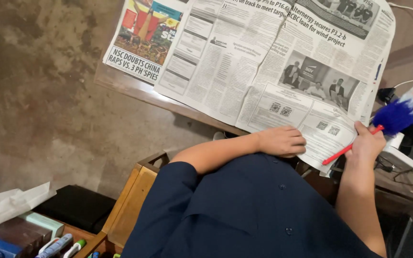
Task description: Dusting and flipping through a stack of newspapers on a desk using a handheld duster.
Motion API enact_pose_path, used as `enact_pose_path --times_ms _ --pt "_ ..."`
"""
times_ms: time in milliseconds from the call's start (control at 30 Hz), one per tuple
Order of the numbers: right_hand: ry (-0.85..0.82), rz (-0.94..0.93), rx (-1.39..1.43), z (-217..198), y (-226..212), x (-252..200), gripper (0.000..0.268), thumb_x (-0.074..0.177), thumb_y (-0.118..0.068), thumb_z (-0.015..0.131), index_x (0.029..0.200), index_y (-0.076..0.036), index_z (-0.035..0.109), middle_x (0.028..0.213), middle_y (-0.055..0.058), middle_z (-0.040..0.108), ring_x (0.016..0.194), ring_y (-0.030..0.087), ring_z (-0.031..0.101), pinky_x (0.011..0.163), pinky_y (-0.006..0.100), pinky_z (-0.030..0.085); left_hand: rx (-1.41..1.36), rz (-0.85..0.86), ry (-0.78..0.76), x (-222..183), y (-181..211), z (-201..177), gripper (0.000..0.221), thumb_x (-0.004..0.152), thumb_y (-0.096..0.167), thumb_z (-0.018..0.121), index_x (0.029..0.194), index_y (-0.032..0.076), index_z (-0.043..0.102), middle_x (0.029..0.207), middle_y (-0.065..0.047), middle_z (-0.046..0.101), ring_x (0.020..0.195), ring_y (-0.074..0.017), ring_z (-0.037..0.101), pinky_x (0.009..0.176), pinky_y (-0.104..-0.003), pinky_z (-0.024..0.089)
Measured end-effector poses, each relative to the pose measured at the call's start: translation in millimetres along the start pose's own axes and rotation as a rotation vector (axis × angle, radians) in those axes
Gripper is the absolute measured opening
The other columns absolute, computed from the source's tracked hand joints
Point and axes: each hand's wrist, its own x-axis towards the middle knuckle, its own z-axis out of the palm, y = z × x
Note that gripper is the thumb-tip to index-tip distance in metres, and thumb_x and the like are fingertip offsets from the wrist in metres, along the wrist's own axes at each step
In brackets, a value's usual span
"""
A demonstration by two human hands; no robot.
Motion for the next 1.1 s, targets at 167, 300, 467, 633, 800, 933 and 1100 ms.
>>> enact_pose_path --times_ms 167,300,467,633,800,933,1100 --pt "-0.142 0.158 0.153 -3.9 3.5 2.6 0.029 0.102 -0.001 0.066 0.094 -0.018 0.044 0.084 0.000 0.059 0.070 0.011 0.063 0.059 0.023 0.052 -0.201 -0.448 -0.247 13.3 20.9 -22.6 0.021 0.087 0.017 0.057 0.085 0.012 0.077 0.094 -0.006 0.072 0.094 -0.0311 0.070 0.082 -0.044 0.056" --pt "-0.181 0.197 0.213 0.1 -9.4 -12.1 0.027 0.104 -0.003 0.067 0.092 -0.016 0.046 0.082 0.000 0.059 0.067 0.009 0.060 0.059 0.024 0.052 -0.482 -0.628 -0.181 23.6 24.9 -72.6 0.011 0.073 0.020 0.078 0.079 0.010 0.079 0.081 -0.006 0.077 0.075 -0.0306 0.070 0.069 -0.040 0.054" --pt "-0.125 0.160 0.251 6.9 -18.8 -15.7 0.005 0.104 -0.009 0.064 0.107 -0.007 0.061 0.086 0.000 0.064 0.073 0.005 0.062 0.065 0.015 0.052 -0.613 -0.699 -0.164 32.8 30.7 -93.8 0.050 0.067 0.059 0.075 0.054 0.014 0.057 0.060 0.002 0.062 0.053 -0.0160 0.056 0.055 -0.029 0.045" --pt "-0.135 0.182 0.262 9.0 -9.4 -8.7 0.012 0.101 -0.019 0.068 0.103 -0.009 0.062 0.082 0.002 0.063 0.060 0.007 0.052 0.052 0.019 0.040 -0.377 -0.429 -0.047 21.2 35.8 -75.7 0.025 0.091 0.037 0.064 0.096 0.012 0.067 0.127 -0.012 0.058 0.125 -0.0370 0.051 0.110 -0.062 0.033" --pt "0.029 -0.068 0.074 0.3 67.3 50.1 0.037 0.089 -0.005 0.088 0.085 -0.013 0.052 0.068 0.003 0.056 0.056 0.011 0.055 0.050 0.025 0.042 -0.583 -0.472 -0.229 15.6 28.6 -57.4 0.018 0.094 0.030 0.055 0.099 0.014 0.049 0.136 -0.024 0.057 0.130 -0.0541 0.052 0.103 -0.083 0.031" --pt "0.012 -0.170 -0.157 24.0 30.0 8.7 0.039 0.082 -0.018 0.097 0.082 -0.012 0.058 0.070 0.000 0.060 0.065 0.013 0.059 0.060 0.025 0.047 -0.269 -0.348 -0.256 28.6 27.5 -61.0 0.064 0.080 0.028 0.068 0.139 0.016 0.045 0.154 -0.023 0.035 0.139 -0.0535 0.043 0.110 -0.077 0.034" --pt "0.042 -0.225 -0.272 34.0 12.0 10.9 0.044 0.091 -0.043 0.093 0.079 -0.014 0.062 0.072 0.003 0.066 0.076 0.017 0.065 0.074 0.030 0.052 -0.127 -0.025 -0.313 57.2 33.6 -59.1 0.072 0.085 0.013 0.075 0.150 0.029 0.047 0.166 -0.017 0.026 0.149 -0.0493 0.035 0.117 -0.072 0.028"
